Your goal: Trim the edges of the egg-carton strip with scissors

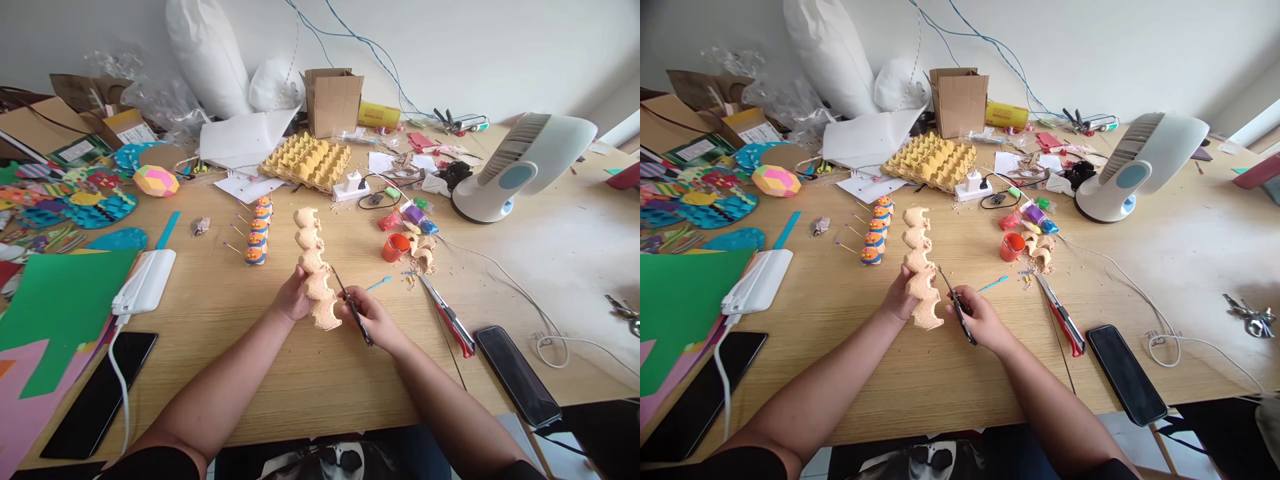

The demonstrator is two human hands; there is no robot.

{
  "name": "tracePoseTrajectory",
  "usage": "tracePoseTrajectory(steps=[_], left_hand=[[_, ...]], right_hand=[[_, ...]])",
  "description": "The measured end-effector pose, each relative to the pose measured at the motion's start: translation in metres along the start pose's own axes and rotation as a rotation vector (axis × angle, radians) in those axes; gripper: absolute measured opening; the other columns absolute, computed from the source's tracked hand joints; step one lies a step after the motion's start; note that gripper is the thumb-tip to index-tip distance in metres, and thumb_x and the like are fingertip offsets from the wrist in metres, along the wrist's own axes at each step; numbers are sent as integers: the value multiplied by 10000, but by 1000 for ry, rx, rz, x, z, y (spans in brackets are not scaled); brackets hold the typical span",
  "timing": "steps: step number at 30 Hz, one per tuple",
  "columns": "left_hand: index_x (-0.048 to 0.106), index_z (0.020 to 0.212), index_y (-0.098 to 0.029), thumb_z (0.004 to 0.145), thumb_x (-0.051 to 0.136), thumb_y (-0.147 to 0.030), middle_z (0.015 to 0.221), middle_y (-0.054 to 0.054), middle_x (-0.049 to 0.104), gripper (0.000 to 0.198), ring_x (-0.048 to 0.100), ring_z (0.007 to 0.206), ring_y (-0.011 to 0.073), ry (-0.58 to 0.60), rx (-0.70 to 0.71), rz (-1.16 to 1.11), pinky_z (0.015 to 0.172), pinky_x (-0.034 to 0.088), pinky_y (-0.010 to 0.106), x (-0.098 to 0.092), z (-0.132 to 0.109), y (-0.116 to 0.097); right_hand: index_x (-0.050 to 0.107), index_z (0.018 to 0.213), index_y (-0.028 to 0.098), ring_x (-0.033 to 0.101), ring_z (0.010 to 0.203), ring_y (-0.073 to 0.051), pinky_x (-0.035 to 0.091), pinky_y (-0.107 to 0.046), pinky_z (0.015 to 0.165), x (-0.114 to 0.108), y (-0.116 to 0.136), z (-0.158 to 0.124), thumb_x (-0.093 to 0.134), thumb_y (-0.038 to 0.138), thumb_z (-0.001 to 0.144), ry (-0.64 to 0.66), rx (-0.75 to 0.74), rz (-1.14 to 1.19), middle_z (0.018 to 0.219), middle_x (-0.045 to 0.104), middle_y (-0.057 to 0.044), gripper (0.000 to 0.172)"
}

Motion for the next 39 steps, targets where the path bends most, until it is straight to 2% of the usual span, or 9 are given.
tracePoseTrajectory(steps=[4,7,13,19,23,27,32,36,39], left_hand=[[717,996,-253,657,1010,-607,895,-18,726,571,681,707,167,29,0,-1,601,588,304,2,0,1],[715,1035,-246,729,966,-604,908,-7,704,534,670,725,173,-6,-10,14,642,602,335,-2,-1,1],[764,1019,-239,781,919,-609,926,50,723,467,668,776,255,-87,-14,34,704,592,423,-12,0,2],[744,1007,-217,779,942,-581,920,27,728,473,707,833,211,62,-30,42,778,611,359,4,0,7],[767,1001,-235,697,977,-648,941,26,761,555,720,861,213,107,-14,138,778,612,334,15,-2,6],[778,1030,-238,671,977,-681,964,22,781,604,723,881,211,161,-29,173,830,624,348,24,-5,7],[788,1116,-221,704,945,-709,1026,53,782,658,731,965,239,187,-44,197,923,623,386,21,-4,9],[783,1166,-216,699,935,-729,1128,95,767,711,719,1132,303,204,-67,196,1018,607,431,17,-4,14],[783,1181,-222,711,922,-732,1134,100,755,707,710,1160,323,207,-70,193,1040,599,443,14,-4,17]], right_hand=[[586,1121,237,443,724,-144,385,-296,691,-3,5,-1,743,731,906,-23,-12,3,794,461,52,561],[589,1140,238,445,722,-144,390,-296,691,-3,6,-1,742,718,909,-23,-18,-13,804,467,51,554],[589,1104,234,455,751,-149,397,-290,705,1,4,-1,761,676,904,2,-28,-64,816,494,42,515],[587,1084,228,454,726,-147,401,-291,683,0,2,-1,732,579,926,-17,-48,-76,802,501,39,411],[611,1148,238,490,723,-162,406,-288,668,-10,4,-4,674,411,942,-94,-110,-274,791,541,28,277],[626,1225,244,560,765,-189,433,-305,716,-18,16,-8,653,282,911,-175,-210,-511,819,595,1,317],[635,1244,232,583,776,-201,445,-315,735,-20,26,-9,643,255,913,-213,-280,-600,855,626,-25,332],[624,1238,229,553,731,-176,441,-294,701,-18,24,-7,634,254,905,-193,-302,-554,831,604,-1,334],[625,1216,224,518,700,-156,429,-279,674,-18,22,-6,638,260,880,-172,-312,-474,815,583,19,338]])
Point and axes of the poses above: each hand's wrist, its own z-axis towards the middle knuckle, its own x-axis out of the palm, y = z × x, the point moved 9 cm from there along z, towards the middle knuckle
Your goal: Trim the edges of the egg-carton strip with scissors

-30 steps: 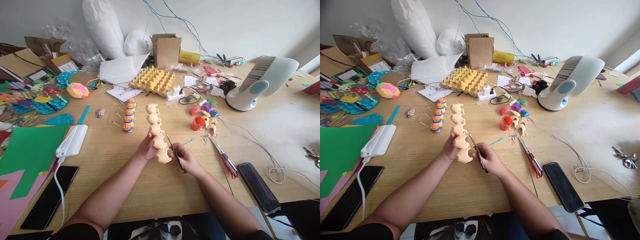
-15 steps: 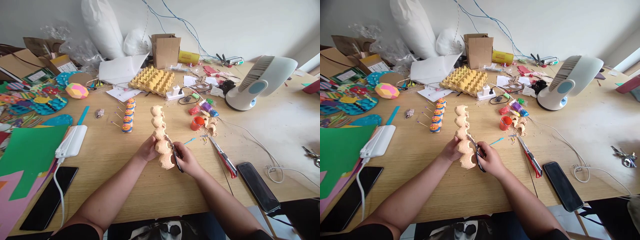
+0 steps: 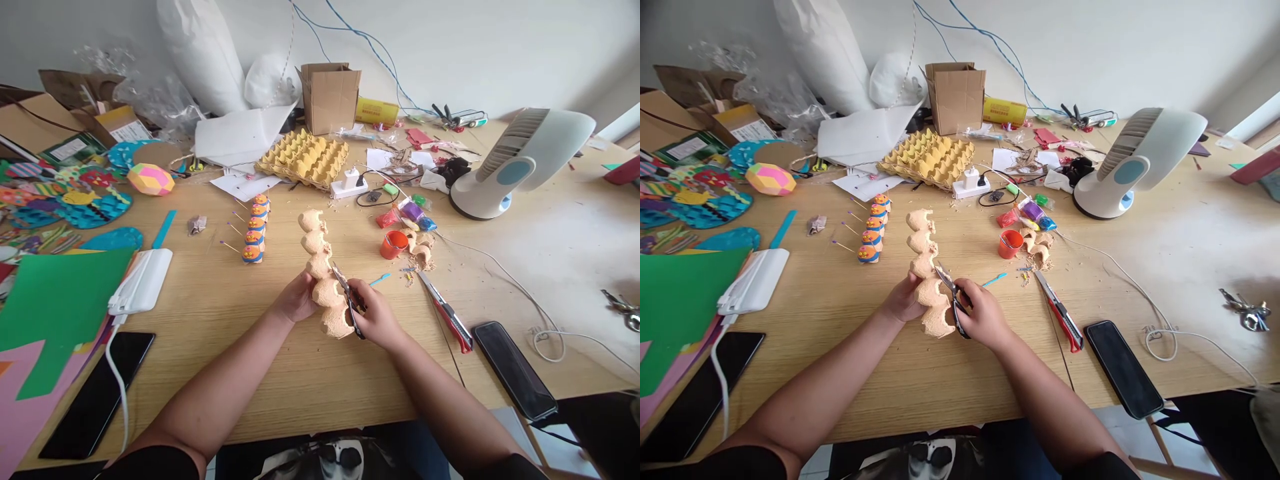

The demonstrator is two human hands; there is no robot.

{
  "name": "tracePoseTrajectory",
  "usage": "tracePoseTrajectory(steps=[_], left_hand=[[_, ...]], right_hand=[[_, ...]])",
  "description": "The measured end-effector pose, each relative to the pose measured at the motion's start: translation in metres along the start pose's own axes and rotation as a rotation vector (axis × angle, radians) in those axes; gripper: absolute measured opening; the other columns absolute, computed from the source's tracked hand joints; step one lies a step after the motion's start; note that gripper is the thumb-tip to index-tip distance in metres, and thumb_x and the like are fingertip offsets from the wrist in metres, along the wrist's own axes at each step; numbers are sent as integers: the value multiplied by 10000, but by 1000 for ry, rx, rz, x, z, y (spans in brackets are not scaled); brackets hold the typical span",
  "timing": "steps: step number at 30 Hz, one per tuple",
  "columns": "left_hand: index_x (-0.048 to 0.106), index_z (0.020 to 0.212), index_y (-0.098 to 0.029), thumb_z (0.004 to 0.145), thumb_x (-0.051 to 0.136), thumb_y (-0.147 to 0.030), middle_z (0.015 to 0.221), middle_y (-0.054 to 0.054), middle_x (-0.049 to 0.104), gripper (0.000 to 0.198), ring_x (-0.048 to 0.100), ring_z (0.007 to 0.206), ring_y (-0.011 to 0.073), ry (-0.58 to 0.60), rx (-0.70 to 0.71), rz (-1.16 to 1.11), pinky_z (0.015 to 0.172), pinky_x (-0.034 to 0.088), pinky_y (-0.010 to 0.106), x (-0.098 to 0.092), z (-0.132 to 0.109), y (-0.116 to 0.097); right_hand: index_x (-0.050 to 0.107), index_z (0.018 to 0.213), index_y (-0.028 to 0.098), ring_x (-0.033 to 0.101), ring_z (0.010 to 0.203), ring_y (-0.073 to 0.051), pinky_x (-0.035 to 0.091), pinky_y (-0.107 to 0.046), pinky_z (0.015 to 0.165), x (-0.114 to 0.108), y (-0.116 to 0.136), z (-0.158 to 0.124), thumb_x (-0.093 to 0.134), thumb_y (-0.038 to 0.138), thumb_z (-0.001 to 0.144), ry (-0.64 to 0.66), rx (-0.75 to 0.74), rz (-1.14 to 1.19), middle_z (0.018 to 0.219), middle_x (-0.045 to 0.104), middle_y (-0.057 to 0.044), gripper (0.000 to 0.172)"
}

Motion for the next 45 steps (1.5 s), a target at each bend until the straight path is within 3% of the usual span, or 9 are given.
tracePoseTrajectory(steps=[6,11,18,29,45], left_hand=[[789,1185,-220,732,919,-707,1117,84,774,678,736,1081,291,25,13,-7,977,607,412,-3,2,5],[800,1193,-219,787,924,-616,1128,53,798,582,745,1045,229,47,27,-44,948,594,345,-4,4,5],[818,1171,-222,751,940,-650,1123,72,812,611,743,1039,251,43,-5,-21,970,591,363,-2,2,9],[799,1186,-232,734,951,-657,1113,63,804,639,739,1029,248,60,5,3,975,582,377,-2,3,5],[780,1079,-220,678,980,-661,1051,71,806,628,756,951,253,-41,75,38,908,600,394,-17,0,3]], right_hand=[[630,1066,226,448,660,-132,390,-261,625,6,-6,3,657,297,791,50,110,265,753,526,50,285],[613,1090,226,425,643,-125,383,-258,613,13,-7,3,604,266,719,101,176,438,761,501,58,374],[624,1107,220,527,791,-162,437,-282,717,6,-6,1,651,313,797,62,77,284,921,618,3,325],[612,1198,219,526,743,-162,424,-285,680,5,-9,-1,635,309,900,-39,48,77,864,595,9,312],[613,1198,230,549,746,-171,430,-286,687,11,-15,-4,645,314,917,-28,76,47,830,587,18,295]])
Point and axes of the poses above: each hand's wrist, its own z-axis towards the middle knuckle, its own x-axis out of the palm, y = z × x, the point moved 9 cm from there along z, towards the middle knuckle
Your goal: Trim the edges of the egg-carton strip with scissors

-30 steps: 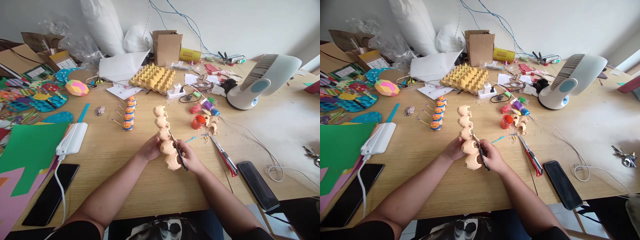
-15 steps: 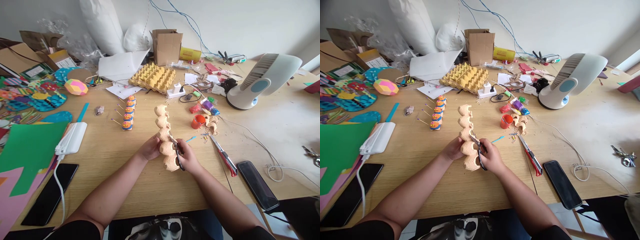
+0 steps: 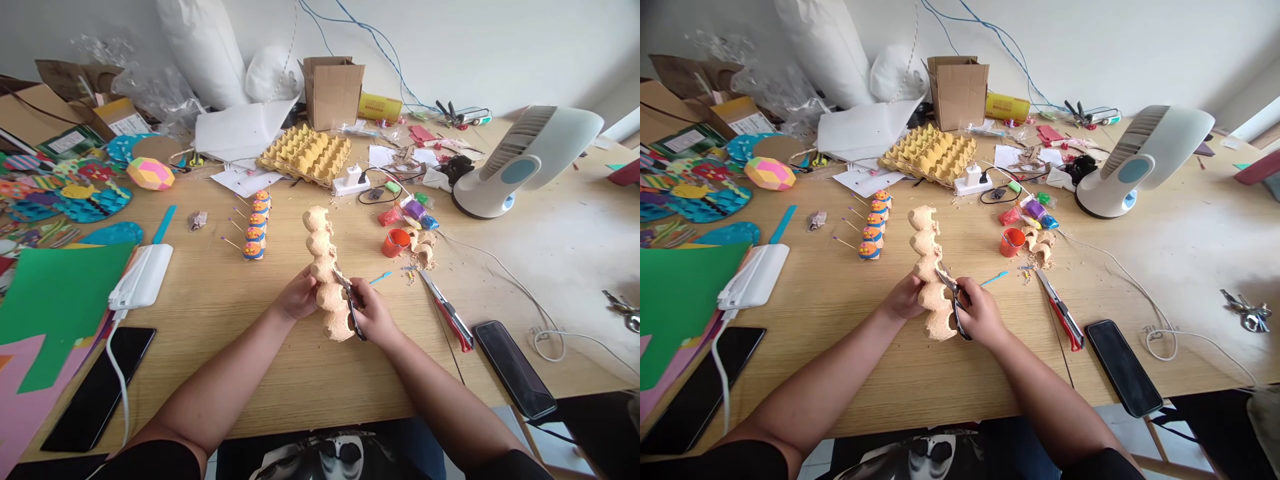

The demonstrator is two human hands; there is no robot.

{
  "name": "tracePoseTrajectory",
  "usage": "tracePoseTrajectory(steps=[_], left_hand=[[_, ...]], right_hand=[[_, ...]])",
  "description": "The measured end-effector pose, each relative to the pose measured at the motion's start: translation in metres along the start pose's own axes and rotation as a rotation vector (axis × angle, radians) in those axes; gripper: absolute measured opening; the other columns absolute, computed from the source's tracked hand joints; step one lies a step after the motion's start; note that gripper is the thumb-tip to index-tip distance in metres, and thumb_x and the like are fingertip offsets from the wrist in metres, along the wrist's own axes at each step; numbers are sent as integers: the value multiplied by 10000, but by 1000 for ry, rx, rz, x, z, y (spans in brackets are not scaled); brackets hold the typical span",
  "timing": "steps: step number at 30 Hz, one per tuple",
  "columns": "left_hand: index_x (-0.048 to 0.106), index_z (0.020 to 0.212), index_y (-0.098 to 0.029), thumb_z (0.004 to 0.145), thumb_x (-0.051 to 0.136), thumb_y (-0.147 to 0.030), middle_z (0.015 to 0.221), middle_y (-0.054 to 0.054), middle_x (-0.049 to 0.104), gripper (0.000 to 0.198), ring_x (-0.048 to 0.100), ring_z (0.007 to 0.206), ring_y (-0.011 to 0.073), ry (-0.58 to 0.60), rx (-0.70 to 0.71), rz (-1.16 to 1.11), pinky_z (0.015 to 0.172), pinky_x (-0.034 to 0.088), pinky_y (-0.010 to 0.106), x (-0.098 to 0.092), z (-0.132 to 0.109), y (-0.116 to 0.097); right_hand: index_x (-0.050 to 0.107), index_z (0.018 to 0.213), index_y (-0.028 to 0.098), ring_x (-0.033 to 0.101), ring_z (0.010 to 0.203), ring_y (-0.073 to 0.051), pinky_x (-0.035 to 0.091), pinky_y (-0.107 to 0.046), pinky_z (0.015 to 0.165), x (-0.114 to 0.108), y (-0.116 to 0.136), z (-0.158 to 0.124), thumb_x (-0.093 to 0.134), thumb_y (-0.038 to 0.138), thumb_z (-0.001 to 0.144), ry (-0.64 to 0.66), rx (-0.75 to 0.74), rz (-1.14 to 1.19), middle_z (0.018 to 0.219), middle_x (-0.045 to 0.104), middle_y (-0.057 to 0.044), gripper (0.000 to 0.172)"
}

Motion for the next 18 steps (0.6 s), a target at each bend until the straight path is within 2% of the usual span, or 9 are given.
tracePoseTrajectory(steps=[5,12,18], left_hand=[[787,1065,-231,662,989,-652,1028,56,800,616,768,967,264,-18,2,-27,918,594,403,4,0,-2],[764,1000,-213,642,996,-653,974,66,792,612,757,918,266,-64,6,-16,874,575,408,-2,-1,-1],[784,1028,-223,649,987,-671,979,60,799,621,765,923,269,-47,9,-19,920,581,429,5,-1,-4]], right_hand=[[617,1196,238,575,777,-185,450,-298,719,1,-2,1,660,318,914,-9,7,6,860,621,5,296],[602,1230,236,609,835,-203,474,-313,755,5,0,1,626,332,939,61,6,19,957,688,-31,307],[604,1225,231,563,774,-188,435,-296,706,1,4,1,637,321,924,36,5,-28,864,630,-2,317]])
Point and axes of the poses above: each hand's wrist, its own z-axis towards the middle knuckle, its own x-axis out of the palm, y = z × x, the point moved 9 cm from there along z, towards the middle knuckle
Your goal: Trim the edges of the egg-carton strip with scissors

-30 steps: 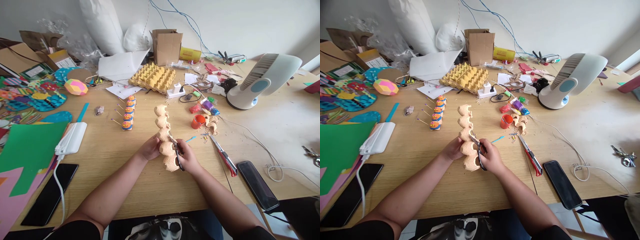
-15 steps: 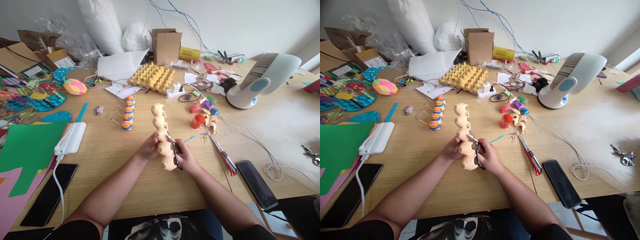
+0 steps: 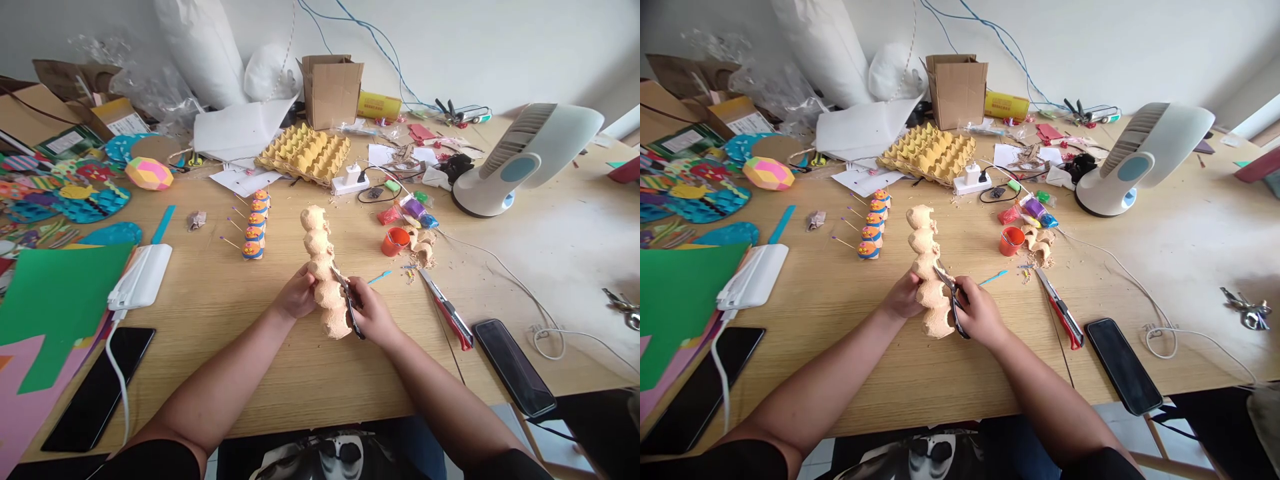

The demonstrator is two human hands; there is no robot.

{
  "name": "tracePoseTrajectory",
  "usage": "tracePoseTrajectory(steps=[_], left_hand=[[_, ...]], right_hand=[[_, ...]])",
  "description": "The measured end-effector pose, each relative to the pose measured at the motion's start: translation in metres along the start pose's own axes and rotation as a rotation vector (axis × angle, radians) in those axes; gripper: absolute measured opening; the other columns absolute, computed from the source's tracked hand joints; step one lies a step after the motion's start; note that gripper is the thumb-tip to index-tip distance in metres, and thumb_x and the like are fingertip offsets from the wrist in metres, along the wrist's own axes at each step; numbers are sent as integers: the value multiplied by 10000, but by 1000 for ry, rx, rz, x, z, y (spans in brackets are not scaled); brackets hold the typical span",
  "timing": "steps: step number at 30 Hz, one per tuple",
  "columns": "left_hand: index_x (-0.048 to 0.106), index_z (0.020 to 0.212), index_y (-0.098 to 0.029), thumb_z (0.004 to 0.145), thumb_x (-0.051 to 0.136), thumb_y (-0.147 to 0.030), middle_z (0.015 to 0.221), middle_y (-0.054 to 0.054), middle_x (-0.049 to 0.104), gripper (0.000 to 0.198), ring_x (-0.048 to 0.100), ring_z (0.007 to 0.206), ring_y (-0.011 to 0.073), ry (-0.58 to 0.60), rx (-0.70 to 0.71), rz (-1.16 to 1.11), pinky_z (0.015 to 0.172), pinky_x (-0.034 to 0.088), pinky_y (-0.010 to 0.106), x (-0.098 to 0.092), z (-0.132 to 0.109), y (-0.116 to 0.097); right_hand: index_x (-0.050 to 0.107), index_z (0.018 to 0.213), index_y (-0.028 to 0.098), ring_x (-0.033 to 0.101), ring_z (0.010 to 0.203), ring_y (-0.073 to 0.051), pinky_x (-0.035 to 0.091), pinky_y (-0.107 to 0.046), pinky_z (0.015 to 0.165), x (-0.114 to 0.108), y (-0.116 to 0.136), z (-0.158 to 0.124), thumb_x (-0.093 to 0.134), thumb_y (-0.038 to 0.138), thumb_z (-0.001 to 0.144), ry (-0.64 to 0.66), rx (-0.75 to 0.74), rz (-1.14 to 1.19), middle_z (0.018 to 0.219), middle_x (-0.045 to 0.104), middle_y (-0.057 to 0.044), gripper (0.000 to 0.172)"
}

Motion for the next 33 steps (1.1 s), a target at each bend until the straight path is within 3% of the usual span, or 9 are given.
tracePoseTrajectory(steps=[5,9,17,23,33], left_hand=[[781,1038,-238,640,976,-700,982,63,794,640,755,927,286,-20,7,0,886,581,442,-1,0,-3],[786,1049,-236,618,991,-705,984,44,784,670,730,906,246,-55,47,-78,837,594,397,-2,2,-12],[807,988,-227,655,984,-673,959,31,799,584,762,917,251,-12,-1,-138,843,624,383,0,1,-9],[781,945,-222,618,1010,-655,814,-17,733,589,695,682,168,-12,-48,-207,610,589,302,-9,0,-5],[734,966,-231,643,1003,-637,888,-21,738,585,703,778,192,-40,-34,-200,645,574,308,-8,-1,-7]], right_hand=[[605,1185,237,543,750,-175,428,-290,695,1,1,1,640,330,923,36,6,64,826,588,18,280],[613,1111,235,500,701,-154,420,-281,666,5,1,1,662,423,954,108,36,158,782,550,37,249],[642,1131,246,488,679,-153,386,-280,638,-1,3,0,768,500,915,23,54,68,763,561,37,357],[638,1065,230,464,666,-140,394,-272,628,4,5,1,750,611,925,124,77,226,735,512,51,421],[714,1121,241,495,615,-150,379,-279,605,-6,-1,1,763,568,938,-5,48,-28,692,581,31,378]])
Point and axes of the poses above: each hand's wrist, its own z-axis towards the middle knuckle, its own x-axis out of the palm, y = z × x, the point moved 9 cm from there along z, towards the middle knuckle
